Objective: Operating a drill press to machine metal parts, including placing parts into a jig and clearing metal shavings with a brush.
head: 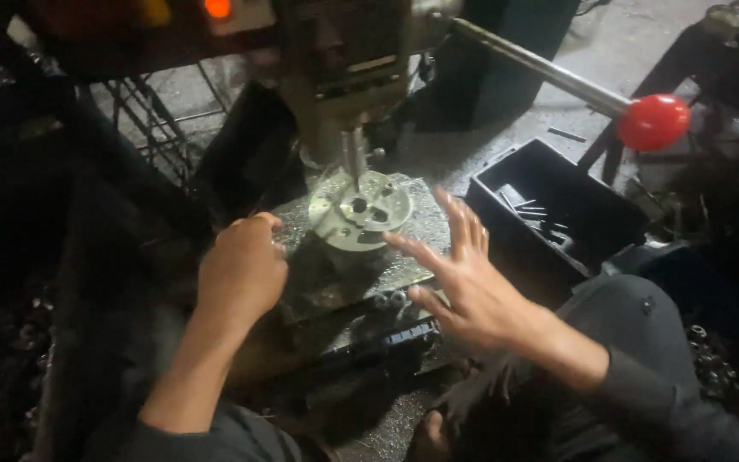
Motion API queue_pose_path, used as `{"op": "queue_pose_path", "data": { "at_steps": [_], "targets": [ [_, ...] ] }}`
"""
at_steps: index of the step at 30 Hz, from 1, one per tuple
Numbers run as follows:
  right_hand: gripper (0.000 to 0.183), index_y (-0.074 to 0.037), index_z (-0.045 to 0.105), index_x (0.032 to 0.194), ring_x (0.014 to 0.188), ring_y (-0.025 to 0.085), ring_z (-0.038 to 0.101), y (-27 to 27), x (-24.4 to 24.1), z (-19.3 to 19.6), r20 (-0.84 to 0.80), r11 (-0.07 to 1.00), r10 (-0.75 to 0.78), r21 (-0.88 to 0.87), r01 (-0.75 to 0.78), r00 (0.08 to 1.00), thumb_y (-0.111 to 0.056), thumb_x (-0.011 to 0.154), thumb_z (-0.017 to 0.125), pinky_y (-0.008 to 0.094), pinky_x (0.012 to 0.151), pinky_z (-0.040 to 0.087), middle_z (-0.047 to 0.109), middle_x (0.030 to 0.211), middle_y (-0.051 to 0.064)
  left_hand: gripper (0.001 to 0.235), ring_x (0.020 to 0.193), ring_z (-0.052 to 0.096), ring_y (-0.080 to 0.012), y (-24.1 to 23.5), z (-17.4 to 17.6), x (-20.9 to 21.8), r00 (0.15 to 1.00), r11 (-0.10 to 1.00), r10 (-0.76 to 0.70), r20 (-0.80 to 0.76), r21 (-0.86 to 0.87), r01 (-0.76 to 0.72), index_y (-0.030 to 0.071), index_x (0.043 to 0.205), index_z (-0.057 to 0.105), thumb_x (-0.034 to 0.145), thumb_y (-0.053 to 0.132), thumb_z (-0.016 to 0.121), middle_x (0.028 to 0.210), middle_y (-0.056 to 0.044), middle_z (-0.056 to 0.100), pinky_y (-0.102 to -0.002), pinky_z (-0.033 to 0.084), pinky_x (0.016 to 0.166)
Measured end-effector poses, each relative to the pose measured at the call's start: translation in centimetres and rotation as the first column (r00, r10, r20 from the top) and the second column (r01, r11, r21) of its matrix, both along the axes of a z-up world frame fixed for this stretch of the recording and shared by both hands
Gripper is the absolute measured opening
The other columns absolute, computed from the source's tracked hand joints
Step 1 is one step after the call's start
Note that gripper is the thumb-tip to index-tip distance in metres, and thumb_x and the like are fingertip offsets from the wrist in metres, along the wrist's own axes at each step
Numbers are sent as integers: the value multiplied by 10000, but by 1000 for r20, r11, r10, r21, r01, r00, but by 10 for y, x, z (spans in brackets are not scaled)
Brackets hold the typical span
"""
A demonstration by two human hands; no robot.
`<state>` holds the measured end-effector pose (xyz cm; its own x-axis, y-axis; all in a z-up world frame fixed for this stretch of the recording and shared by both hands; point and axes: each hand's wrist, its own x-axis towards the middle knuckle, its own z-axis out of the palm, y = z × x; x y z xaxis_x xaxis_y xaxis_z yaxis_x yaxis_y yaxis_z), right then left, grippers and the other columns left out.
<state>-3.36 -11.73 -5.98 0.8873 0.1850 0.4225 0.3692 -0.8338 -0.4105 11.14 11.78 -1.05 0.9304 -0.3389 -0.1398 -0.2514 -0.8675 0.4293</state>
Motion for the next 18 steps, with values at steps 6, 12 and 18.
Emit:
{"op": "queue_pose_path", "data": {
  "at_steps": [6, 12, 18],
  "targets": [
    [872, -277, 521, 1509, 1506, 548, -43, 4, 67, 32, -116, 981, 46, -182, -66, 992, -755, 904, 114, 832, 1082, 46, -52, 1625, 343, 480, 1109, 690, -302, -1, 31, -10, 978, 995, 93, -187, -6, -96, 163, 1464, 520, 991, 98, 480, 1302, -106, 683, -480, 551, 860],
    [788, -219, 319, 1621, 1458, 601, -104, -11, 78, 27, -3, 897, -322, -320, 305, 947, -677, 979, 304, 783, 1098, -38, -29, 1583, 447, 468, 899, 735, -246, 4, 31, -8, 983, 992, 71, -171, -90, -87, 135, 1488, 455, 1021, 104, 450, 1326, -112, 676, -445, 575, 747],
    [739, -116, 532, 1398, 1451, 549, 186, -1, 65, 28, 87, 951, -268, -139, 278, 960, -649, 989, 225, 802, 1020, 284, 160, 1569, 383, 665, 914, 684, -222, -5, 30, -9, 986, 993, 39, -162, -107, -57, 149, 1477, 489, 877, -139, 487, 1259, -119, 631, -362, 560, 650]
  ]
}}
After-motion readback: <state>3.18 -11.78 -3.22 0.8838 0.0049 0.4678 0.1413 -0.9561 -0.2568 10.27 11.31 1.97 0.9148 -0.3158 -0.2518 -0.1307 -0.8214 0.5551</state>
